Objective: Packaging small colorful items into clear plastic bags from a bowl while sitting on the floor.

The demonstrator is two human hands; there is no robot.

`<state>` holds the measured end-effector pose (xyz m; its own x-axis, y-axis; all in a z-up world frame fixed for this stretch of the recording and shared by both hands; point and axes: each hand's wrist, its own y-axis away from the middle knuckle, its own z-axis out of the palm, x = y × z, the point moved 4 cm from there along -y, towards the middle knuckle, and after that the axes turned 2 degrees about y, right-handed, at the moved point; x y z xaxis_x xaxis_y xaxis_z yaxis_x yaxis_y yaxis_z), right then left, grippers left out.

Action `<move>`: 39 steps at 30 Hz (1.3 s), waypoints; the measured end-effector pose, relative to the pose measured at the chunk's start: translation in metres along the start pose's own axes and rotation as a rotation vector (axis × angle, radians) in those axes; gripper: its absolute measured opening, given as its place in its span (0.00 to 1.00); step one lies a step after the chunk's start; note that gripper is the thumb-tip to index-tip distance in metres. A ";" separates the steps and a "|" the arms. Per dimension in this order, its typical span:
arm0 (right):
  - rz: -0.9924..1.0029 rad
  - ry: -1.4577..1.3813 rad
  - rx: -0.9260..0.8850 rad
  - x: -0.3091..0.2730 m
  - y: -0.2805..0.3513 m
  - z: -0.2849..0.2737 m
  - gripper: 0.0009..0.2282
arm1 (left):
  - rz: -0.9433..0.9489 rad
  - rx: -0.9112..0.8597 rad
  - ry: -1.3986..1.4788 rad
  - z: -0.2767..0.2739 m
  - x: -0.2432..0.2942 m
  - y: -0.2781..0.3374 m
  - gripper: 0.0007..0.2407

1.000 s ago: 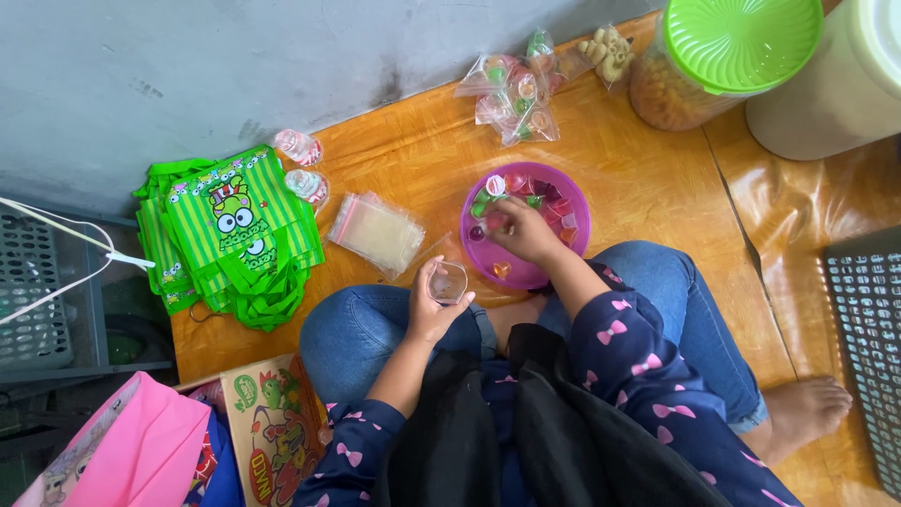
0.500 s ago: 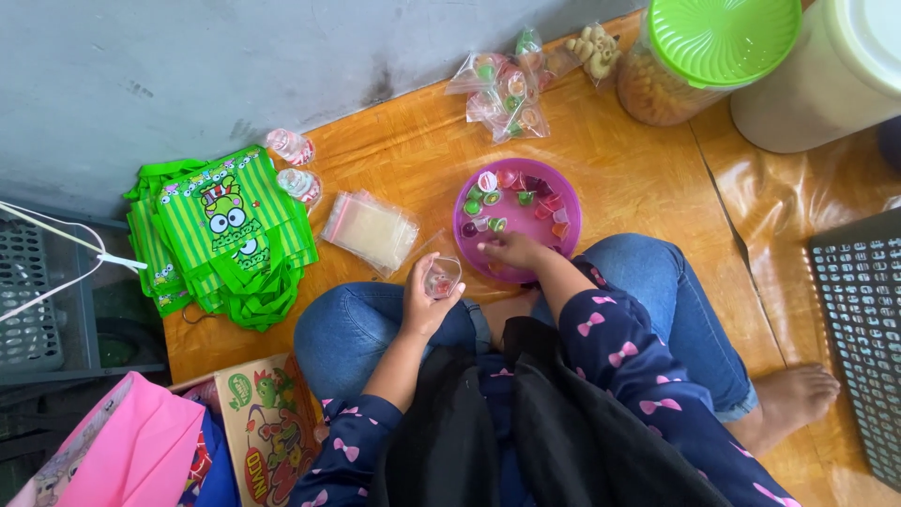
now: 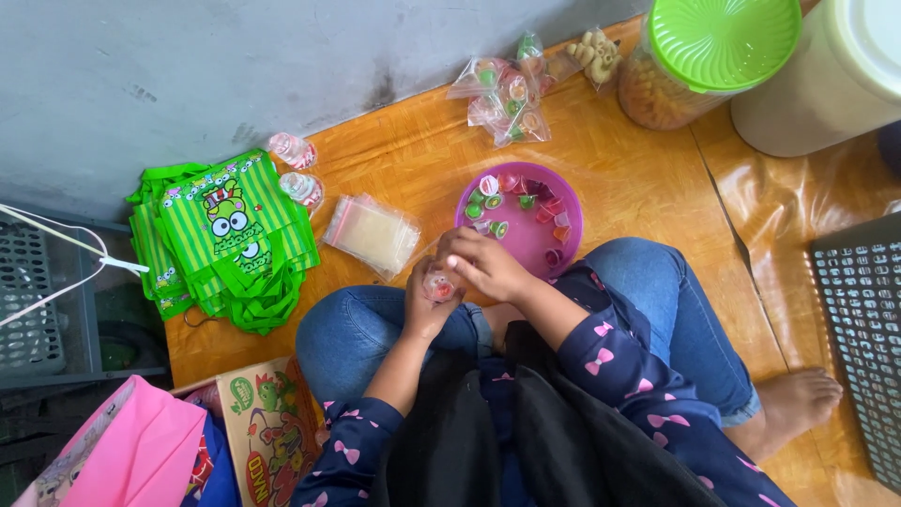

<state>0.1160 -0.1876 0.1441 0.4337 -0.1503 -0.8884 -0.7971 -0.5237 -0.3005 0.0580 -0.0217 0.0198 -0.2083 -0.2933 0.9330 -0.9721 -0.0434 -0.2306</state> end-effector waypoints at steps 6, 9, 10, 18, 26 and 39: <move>0.257 0.138 0.162 0.077 0.007 -0.013 0.16 | -0.039 0.066 0.035 0.000 -0.005 0.007 0.31; 0.564 0.558 0.017 0.148 0.027 -0.020 0.20 | -0.060 0.035 0.019 0.003 -0.019 0.009 0.31; 0.564 0.559 0.016 0.168 0.034 -0.011 0.20 | -0.060 0.036 0.020 0.003 -0.019 0.009 0.31; 0.876 0.630 -0.249 0.301 0.074 0.053 0.11 | 0.005 0.069 -0.069 0.002 -0.017 0.010 0.32; 0.232 0.076 0.148 0.041 0.014 0.003 0.20 | 0.134 0.095 -0.111 0.001 0.005 0.002 0.32; 0.235 0.366 -0.240 0.042 0.062 0.064 0.10 | 0.270 -0.086 -0.232 0.010 -0.021 0.013 0.38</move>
<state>0.0581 -0.1727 0.0665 0.4070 -0.5496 -0.7295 -0.7905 -0.6121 0.0201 0.0507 -0.0261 -0.0057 -0.4381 -0.4927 0.7519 -0.8930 0.1425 -0.4269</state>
